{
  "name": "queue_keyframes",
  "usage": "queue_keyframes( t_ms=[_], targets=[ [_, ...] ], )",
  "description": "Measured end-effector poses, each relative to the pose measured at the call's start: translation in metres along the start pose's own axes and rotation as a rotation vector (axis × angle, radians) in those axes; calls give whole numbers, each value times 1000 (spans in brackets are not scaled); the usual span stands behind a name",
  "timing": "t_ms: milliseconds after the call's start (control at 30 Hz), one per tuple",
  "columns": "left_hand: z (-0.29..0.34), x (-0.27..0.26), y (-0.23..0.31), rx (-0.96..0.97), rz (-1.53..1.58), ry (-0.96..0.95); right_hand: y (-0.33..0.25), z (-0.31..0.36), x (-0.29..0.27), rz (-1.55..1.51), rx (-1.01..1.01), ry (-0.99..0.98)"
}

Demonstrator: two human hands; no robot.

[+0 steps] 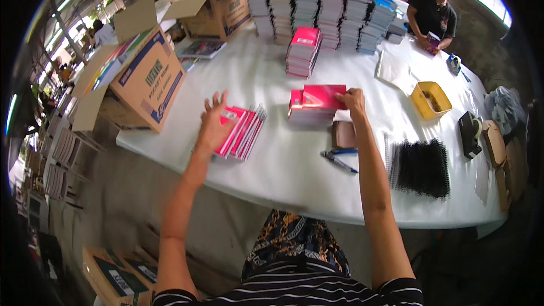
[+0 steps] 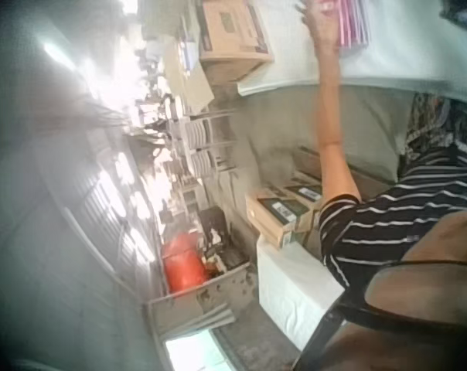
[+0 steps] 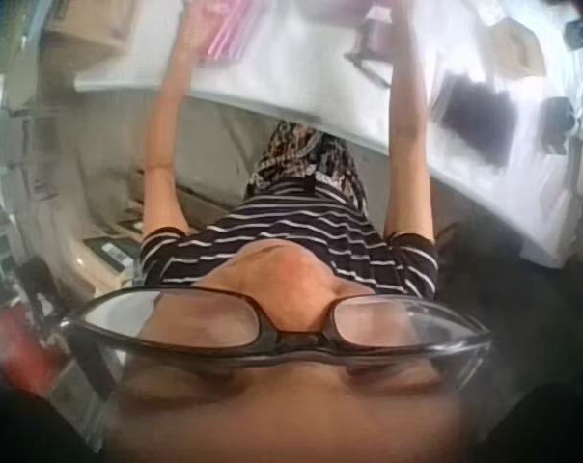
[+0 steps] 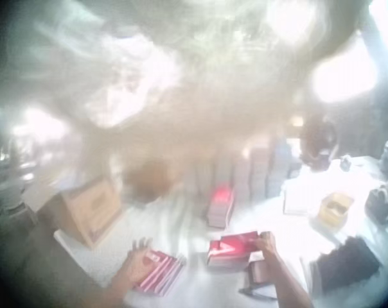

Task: The person threads spiral coils through the pre-punched holes of small notebooks and trims the excess coil with wire cutters.

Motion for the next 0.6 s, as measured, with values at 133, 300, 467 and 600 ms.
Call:
queue_keyframes(
  t_ms=[133, 300, 467, 600],
  targets=[
    [21, 19, 63, 21, 365, 16, -74, 96, 10, -641, -130, -229],
    [53, 118, 112, 28, 1353, -460, -36, 211, 17, -633, -143, -208],
    [82, 145, 107, 29, 1142, -511, -39, 250, 19, -453, -136, -281],
    [76, 126, 98, 201, 448, -325, -25, 251, 30, -485, -137, -368]
  ],
)
Point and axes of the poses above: each hand's wrist, its own z-axis away from the middle knuckle, its own x-axis out of the palm, y = z × x, the point moved 8 cm from there along -z, towards the middle knuckle, and after that the axes turned 4 degrees about -y, right-handed, at the moved point
